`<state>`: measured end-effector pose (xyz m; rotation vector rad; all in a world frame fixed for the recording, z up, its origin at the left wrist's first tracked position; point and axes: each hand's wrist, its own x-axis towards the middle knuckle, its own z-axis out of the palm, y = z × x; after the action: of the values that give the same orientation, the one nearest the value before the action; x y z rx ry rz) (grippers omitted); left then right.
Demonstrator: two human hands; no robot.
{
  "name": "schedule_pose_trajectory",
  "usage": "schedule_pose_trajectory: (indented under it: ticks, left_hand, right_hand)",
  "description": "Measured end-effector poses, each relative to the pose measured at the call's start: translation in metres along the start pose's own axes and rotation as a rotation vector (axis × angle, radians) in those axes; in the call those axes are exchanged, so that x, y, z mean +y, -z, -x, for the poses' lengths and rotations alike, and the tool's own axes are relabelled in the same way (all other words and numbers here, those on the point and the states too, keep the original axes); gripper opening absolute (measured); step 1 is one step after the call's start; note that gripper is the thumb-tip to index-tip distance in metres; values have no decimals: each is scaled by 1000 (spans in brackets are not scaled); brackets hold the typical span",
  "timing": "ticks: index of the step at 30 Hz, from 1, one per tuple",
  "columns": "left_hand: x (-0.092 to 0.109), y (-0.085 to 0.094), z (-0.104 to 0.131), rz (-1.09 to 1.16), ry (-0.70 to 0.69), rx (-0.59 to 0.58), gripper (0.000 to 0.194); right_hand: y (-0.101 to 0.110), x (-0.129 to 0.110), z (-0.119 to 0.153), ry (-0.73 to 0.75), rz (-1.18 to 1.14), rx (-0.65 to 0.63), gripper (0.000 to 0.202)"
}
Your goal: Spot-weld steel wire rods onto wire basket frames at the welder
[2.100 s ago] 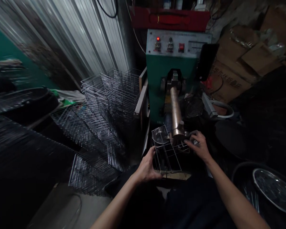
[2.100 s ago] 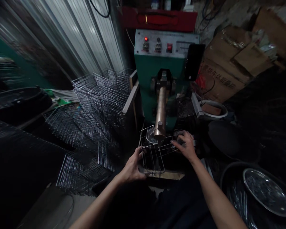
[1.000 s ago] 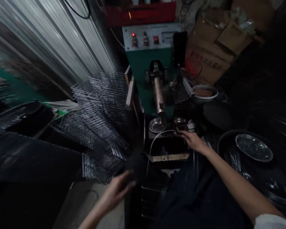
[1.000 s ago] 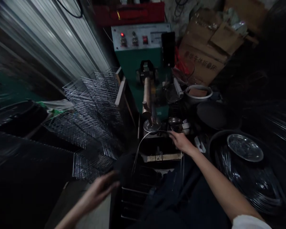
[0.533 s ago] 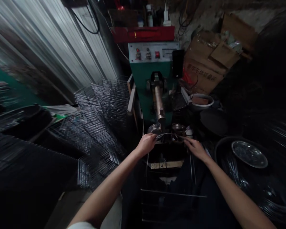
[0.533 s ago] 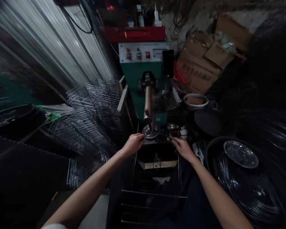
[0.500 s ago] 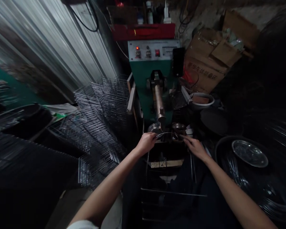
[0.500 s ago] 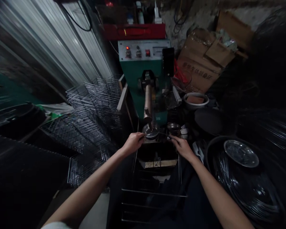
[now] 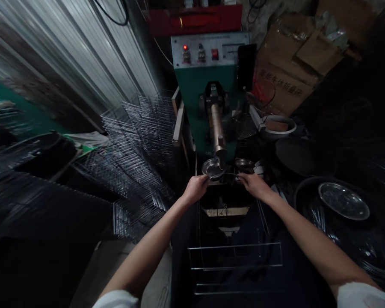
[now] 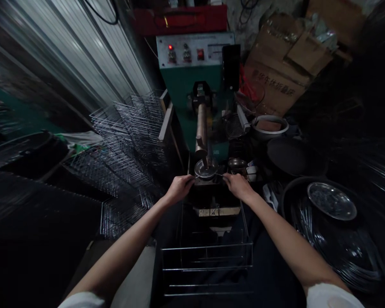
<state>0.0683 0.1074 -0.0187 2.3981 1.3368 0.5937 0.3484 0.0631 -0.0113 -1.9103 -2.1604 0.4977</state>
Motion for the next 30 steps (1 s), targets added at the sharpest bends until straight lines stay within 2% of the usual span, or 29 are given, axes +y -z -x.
schedule_pose_trajectory:
  ticks: [5,10,19,30]
  left_hand:
    - [4,13,-2,-15,18,17,16]
    - [11,25,-6,-68,52,9,22]
    - [13,26,-14,-160,100,-34,23]
    - [13,23,-13,-213,117,-96,23]
  right_hand:
    - [20,-17,-1,-66,135,-41,33]
    - [32,-22,-4,-8,143,0,32]
    - [29,-15,-16,69,-17,26,33]
    - [24,-15,-20,90,110,7,30]
